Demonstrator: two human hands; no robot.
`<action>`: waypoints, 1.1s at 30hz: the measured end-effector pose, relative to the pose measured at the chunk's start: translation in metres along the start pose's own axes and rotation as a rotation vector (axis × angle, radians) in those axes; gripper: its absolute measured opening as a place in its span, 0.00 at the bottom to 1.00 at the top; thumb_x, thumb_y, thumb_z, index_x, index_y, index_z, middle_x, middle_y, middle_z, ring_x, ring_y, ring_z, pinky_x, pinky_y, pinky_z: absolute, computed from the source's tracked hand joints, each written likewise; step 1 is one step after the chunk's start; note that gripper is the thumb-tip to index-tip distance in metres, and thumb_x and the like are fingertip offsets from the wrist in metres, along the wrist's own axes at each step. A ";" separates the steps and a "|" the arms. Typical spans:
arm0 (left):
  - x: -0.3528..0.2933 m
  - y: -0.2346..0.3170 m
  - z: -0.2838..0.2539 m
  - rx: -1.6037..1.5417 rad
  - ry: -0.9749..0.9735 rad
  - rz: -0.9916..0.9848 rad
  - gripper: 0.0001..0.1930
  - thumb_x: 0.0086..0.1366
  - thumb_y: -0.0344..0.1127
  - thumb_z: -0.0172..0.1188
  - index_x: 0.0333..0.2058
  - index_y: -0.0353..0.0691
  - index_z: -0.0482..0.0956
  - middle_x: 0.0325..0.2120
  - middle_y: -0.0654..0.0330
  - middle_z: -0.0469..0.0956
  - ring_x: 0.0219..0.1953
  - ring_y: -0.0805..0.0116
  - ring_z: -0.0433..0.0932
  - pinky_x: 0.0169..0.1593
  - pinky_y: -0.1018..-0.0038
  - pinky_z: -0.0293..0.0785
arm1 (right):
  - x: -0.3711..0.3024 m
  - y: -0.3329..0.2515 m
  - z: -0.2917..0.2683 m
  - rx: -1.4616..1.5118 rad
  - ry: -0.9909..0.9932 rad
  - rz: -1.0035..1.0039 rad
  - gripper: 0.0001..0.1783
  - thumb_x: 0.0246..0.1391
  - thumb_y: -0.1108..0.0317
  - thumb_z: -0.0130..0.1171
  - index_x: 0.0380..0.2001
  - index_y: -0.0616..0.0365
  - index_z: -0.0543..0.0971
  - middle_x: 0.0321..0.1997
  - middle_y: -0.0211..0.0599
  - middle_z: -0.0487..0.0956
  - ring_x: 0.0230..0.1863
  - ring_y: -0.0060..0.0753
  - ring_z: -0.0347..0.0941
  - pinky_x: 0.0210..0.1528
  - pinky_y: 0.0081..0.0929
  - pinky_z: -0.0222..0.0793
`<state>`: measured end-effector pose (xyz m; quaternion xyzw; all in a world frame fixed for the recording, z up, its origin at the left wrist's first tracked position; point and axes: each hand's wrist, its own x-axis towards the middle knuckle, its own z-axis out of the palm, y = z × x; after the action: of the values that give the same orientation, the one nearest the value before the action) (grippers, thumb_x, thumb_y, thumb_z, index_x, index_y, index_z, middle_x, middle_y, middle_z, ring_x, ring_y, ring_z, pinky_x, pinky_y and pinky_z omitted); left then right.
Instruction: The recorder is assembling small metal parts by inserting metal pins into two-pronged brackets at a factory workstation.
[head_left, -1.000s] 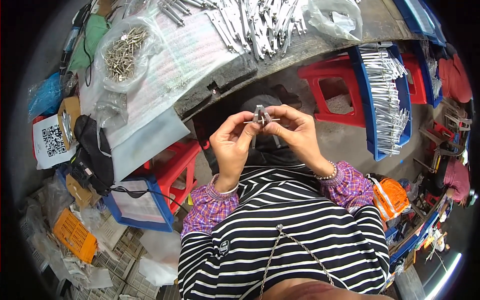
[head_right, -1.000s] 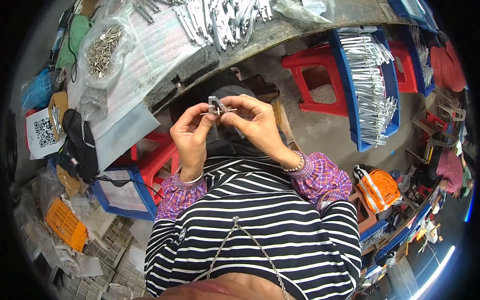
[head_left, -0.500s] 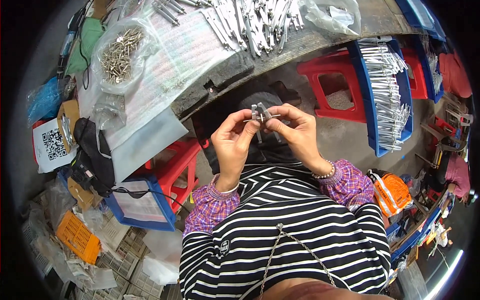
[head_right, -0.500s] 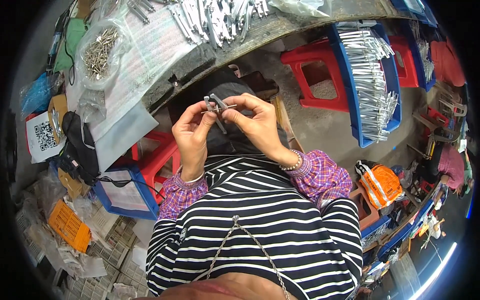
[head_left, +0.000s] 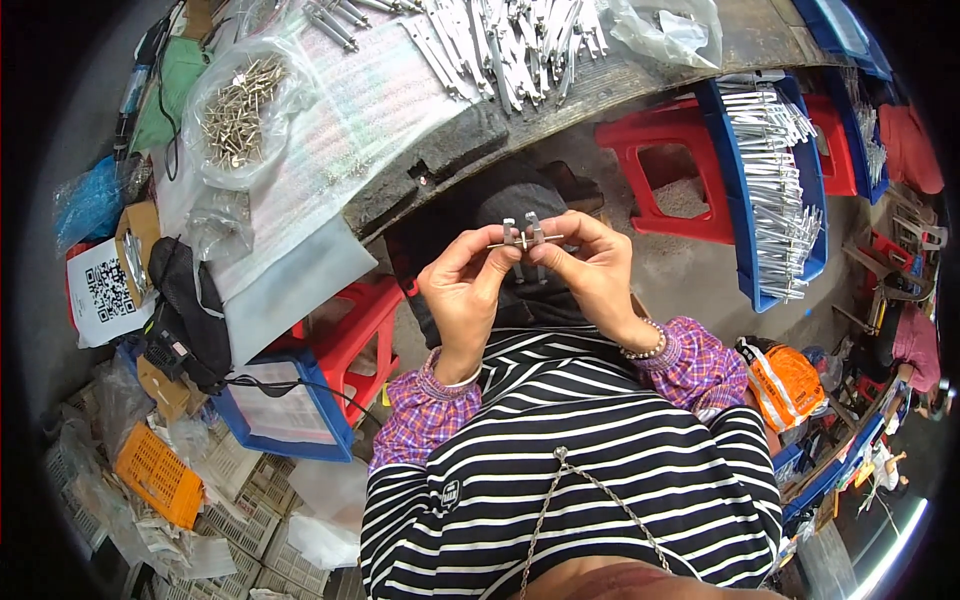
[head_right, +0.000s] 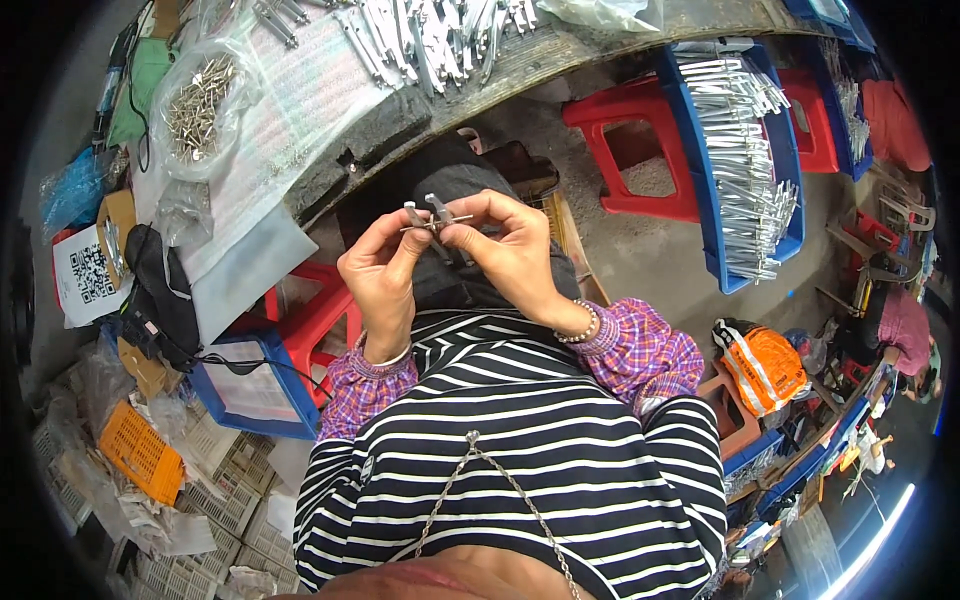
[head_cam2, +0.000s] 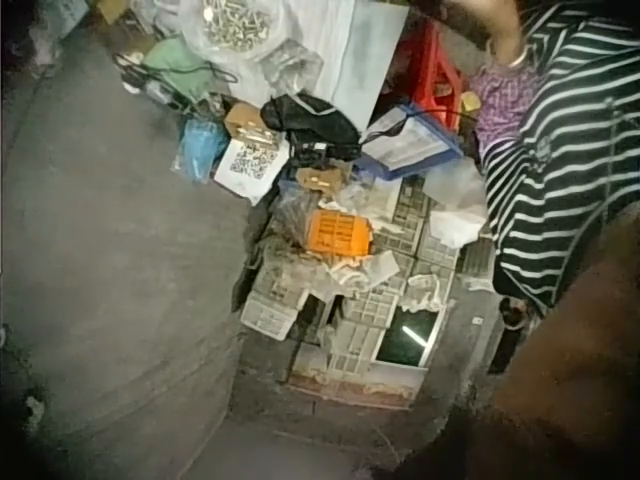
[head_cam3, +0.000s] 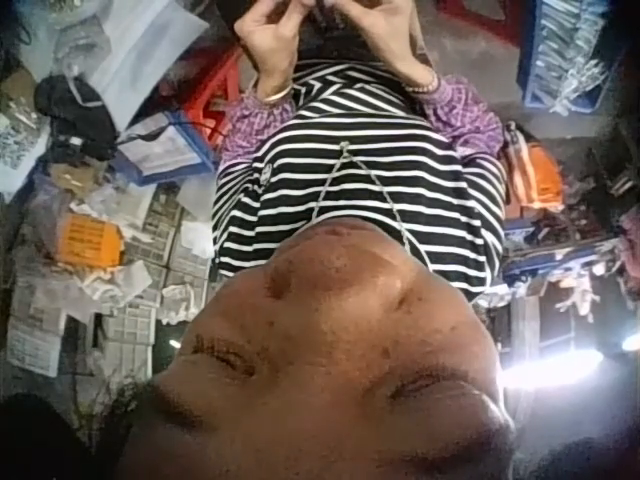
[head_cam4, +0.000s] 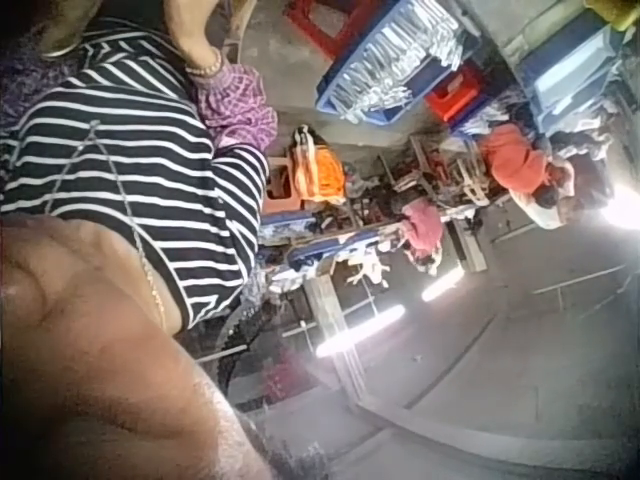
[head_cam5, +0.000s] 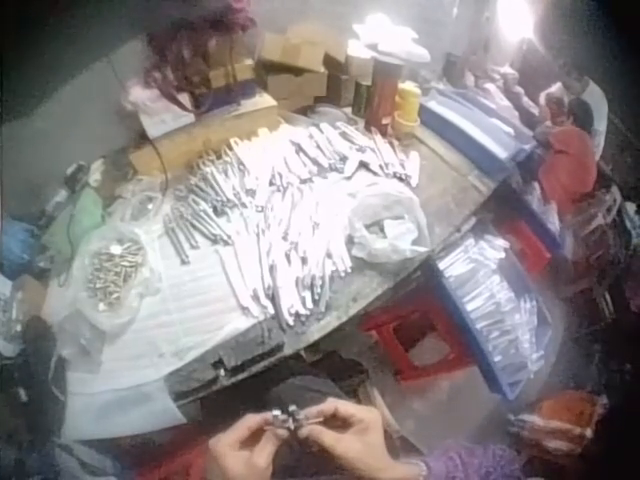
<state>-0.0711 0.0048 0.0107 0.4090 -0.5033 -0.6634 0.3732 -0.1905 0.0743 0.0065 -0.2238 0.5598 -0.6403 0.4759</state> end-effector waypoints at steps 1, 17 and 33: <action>0.000 0.001 0.000 0.001 0.000 0.000 0.06 0.54 0.23 0.62 0.33 0.31 0.79 0.27 0.64 0.78 0.29 0.81 0.74 0.34 0.85 0.70 | 0.000 0.000 0.000 0.001 0.000 0.000 0.08 0.46 0.79 0.61 0.33 0.67 0.77 0.33 0.35 0.78 0.33 0.20 0.74 0.37 0.17 0.71; 0.004 0.006 -0.002 -0.036 -0.088 -0.030 0.09 0.56 0.22 0.60 0.37 0.29 0.77 0.28 0.61 0.78 0.30 0.78 0.76 0.33 0.84 0.73 | 0.004 0.001 0.004 0.116 -0.005 0.070 0.10 0.47 0.75 0.62 0.34 0.66 0.77 0.31 0.34 0.78 0.30 0.20 0.74 0.35 0.17 0.72; -0.004 0.022 -0.016 -0.060 -0.243 -0.168 0.07 0.55 0.21 0.59 0.34 0.27 0.77 0.27 0.59 0.78 0.29 0.77 0.76 0.34 0.82 0.72 | 0.046 -0.021 -0.015 -0.067 -0.009 -0.158 0.27 0.43 0.82 0.62 0.49 0.62 0.68 0.47 0.37 0.71 0.50 0.29 0.68 0.50 0.25 0.70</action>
<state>-0.0528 -0.0019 0.0299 0.3551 -0.4888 -0.7515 0.2650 -0.2310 0.0411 0.0105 -0.2859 0.5593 -0.6559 0.4186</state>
